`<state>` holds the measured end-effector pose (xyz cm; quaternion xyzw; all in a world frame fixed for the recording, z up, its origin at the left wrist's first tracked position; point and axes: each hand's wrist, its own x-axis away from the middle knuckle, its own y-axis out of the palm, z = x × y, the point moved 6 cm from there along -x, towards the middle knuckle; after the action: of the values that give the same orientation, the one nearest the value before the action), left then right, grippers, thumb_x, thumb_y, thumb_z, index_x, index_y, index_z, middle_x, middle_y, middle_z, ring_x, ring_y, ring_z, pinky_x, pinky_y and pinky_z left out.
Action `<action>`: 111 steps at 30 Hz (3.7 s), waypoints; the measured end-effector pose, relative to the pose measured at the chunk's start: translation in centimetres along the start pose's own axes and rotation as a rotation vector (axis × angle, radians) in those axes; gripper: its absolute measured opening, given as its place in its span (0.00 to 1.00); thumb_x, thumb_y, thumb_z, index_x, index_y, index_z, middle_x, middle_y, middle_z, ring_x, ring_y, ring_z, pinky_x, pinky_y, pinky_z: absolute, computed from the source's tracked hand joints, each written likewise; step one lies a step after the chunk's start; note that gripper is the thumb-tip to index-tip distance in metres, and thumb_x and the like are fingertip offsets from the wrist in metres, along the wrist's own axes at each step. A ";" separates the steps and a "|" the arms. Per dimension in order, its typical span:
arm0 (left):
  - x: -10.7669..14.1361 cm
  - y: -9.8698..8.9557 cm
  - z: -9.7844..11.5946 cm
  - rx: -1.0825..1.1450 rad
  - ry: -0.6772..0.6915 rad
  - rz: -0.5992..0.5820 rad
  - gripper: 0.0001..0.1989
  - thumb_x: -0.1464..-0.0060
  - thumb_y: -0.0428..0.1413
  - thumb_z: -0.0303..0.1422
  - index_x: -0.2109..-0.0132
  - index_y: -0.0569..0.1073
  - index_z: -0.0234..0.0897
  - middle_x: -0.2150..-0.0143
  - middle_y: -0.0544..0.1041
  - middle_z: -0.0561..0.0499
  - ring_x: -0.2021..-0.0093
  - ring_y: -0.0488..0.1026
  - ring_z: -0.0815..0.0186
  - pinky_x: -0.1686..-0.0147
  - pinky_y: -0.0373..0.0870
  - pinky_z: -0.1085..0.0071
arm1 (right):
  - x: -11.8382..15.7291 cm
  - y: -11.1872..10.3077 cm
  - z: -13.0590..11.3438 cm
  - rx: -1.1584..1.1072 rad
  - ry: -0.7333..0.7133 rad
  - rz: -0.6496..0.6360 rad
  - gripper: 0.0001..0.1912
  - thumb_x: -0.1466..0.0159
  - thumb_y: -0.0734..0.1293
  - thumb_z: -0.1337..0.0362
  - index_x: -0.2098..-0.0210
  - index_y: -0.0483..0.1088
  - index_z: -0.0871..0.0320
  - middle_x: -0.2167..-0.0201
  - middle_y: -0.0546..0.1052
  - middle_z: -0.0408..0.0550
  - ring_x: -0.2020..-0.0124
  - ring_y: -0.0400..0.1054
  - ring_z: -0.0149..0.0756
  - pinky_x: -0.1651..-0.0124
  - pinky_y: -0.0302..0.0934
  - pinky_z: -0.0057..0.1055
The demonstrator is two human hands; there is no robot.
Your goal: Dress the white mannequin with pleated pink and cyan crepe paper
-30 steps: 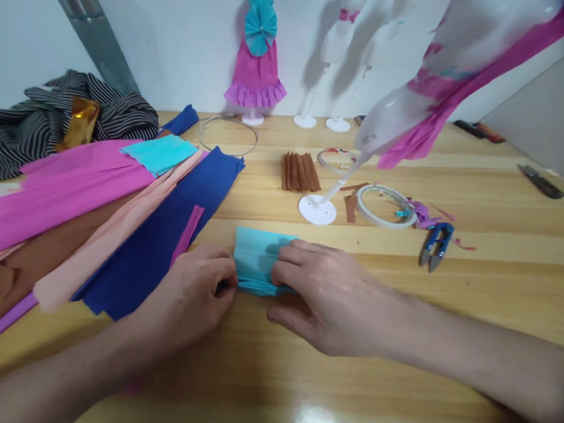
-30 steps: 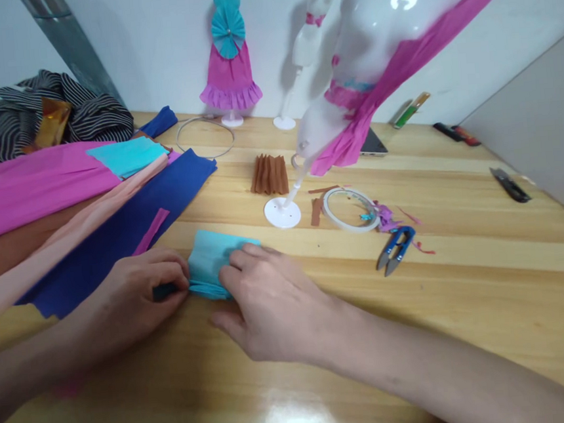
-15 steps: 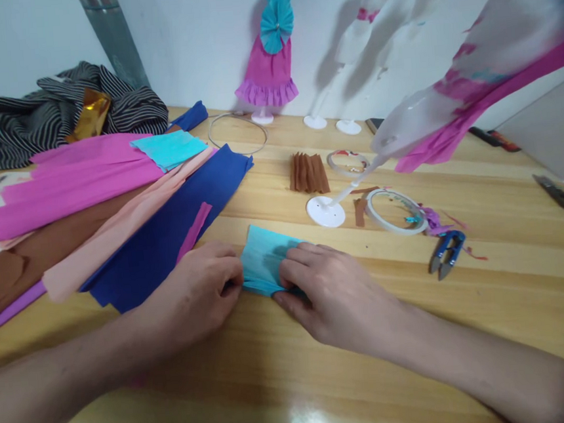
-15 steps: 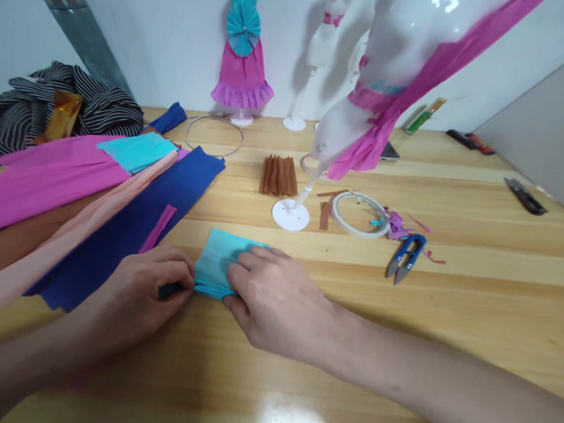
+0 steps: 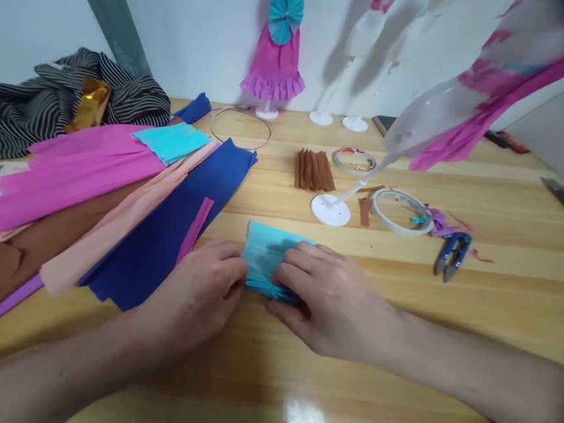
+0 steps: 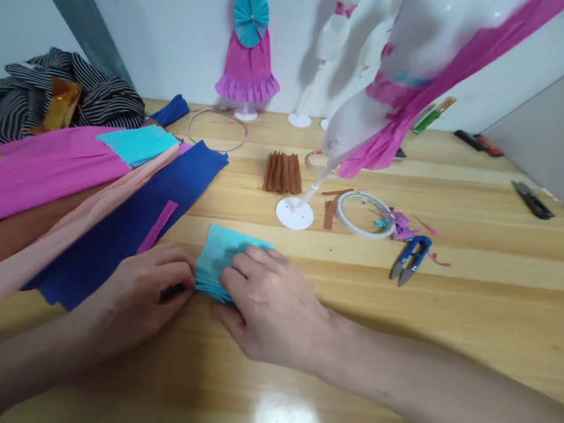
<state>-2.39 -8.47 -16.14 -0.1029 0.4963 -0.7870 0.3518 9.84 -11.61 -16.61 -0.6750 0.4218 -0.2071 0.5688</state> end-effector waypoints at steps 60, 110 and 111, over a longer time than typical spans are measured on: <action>-0.5 0.9 -1.3 0.137 -0.200 -0.253 0.06 0.48 0.52 0.24 0.71 0.71 0.35 0.71 0.72 0.54 0.68 0.68 0.68 0.67 0.59 0.73 | 0.0 0.2 1.5 -0.119 0.097 -0.113 0.08 0.38 0.61 0.70 0.74 0.66 0.59 0.75 0.70 0.46 0.73 0.63 0.34 0.69 0.53 0.29; 0.1 0.6 -0.3 0.085 -0.180 -0.072 0.08 0.45 0.52 0.22 0.71 0.67 0.36 0.64 0.71 0.52 0.61 0.68 0.65 0.62 0.64 0.70 | 0.0 -0.4 0.9 0.125 0.068 -0.104 0.07 0.38 0.64 0.68 0.73 0.66 0.58 0.73 0.73 0.47 0.69 0.62 0.37 0.68 0.47 0.33; 0.1 0.6 -0.3 0.092 -0.167 -0.069 0.08 0.45 0.52 0.22 0.71 0.67 0.36 0.64 0.71 0.52 0.61 0.68 0.66 0.61 0.64 0.70 | -0.1 -0.4 1.1 0.108 0.079 -0.128 0.06 0.38 0.65 0.68 0.73 0.66 0.58 0.72 0.73 0.46 0.68 0.63 0.38 0.68 0.47 0.33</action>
<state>-2.29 -8.48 -16.82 -0.1691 0.4248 -0.8092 0.3691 10.75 -10.94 -16.49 -0.6601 0.3881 -0.2920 0.5731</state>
